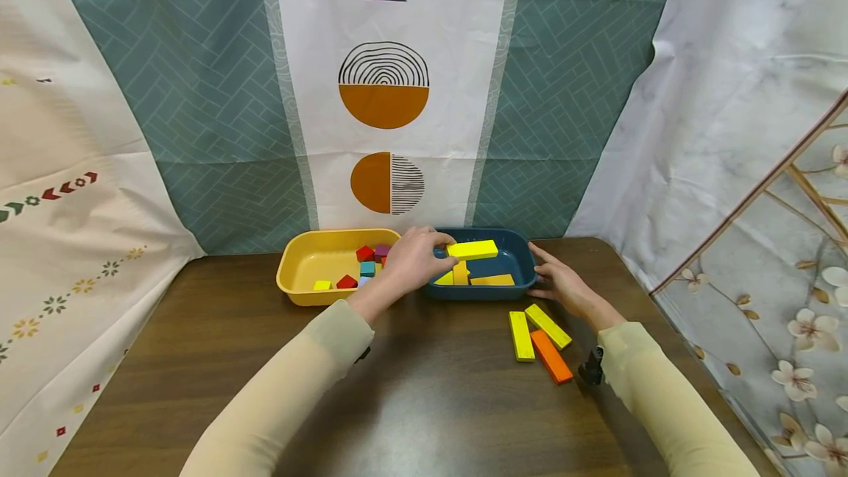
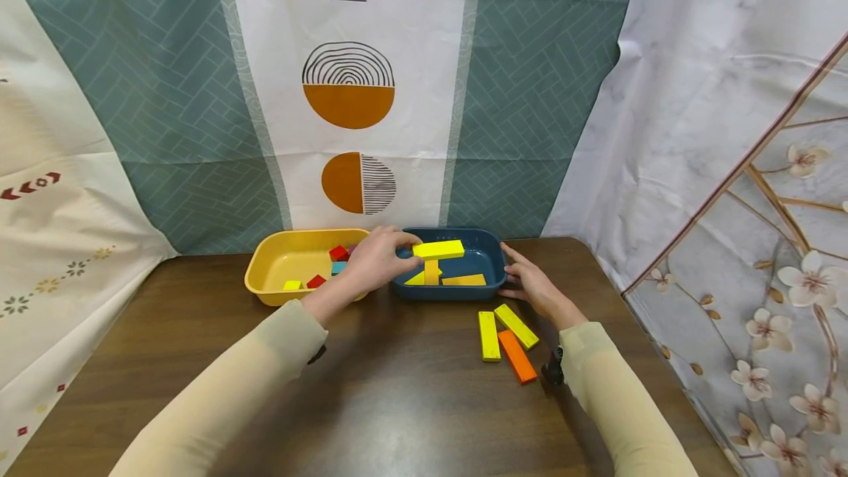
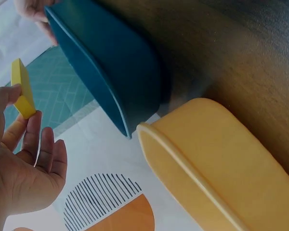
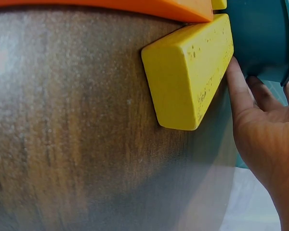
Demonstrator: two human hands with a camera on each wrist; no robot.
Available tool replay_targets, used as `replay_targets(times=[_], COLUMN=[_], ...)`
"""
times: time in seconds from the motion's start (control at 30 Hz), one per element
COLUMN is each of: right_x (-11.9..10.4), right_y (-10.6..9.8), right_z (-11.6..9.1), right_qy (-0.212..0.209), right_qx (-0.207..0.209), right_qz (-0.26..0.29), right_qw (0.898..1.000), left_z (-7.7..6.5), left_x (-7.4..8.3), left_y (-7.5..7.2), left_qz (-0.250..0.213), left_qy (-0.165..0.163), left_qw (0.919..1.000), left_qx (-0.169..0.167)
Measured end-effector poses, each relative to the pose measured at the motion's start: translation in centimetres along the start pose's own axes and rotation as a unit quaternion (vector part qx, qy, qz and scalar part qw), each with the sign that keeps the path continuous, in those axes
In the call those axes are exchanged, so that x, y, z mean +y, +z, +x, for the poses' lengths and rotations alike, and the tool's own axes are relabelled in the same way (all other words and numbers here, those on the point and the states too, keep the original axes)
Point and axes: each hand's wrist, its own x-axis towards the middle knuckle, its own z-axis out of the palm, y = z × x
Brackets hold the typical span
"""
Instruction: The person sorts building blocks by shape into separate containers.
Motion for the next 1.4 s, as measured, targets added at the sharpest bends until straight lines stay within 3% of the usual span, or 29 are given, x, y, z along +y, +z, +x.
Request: replay_targets(times=[0.9, 1.4], right_x=[0.0, -0.1], right_y=[0.0, 0.0], right_z=[0.0, -0.1], right_qy=[0.0, 0.0], right_qx=[0.002, 0.0], right_qz=[0.012, 0.011], right_qw=[1.0, 1.0], left_z=[0.7, 0.1], left_x=[-0.4, -0.8], left_y=[1.8, 1.3], left_qz=[0.008, -0.029], left_qy=[-0.052, -0.041], left_qw=[0.9985, 0.9987], left_qx=[-0.011, -0.01])
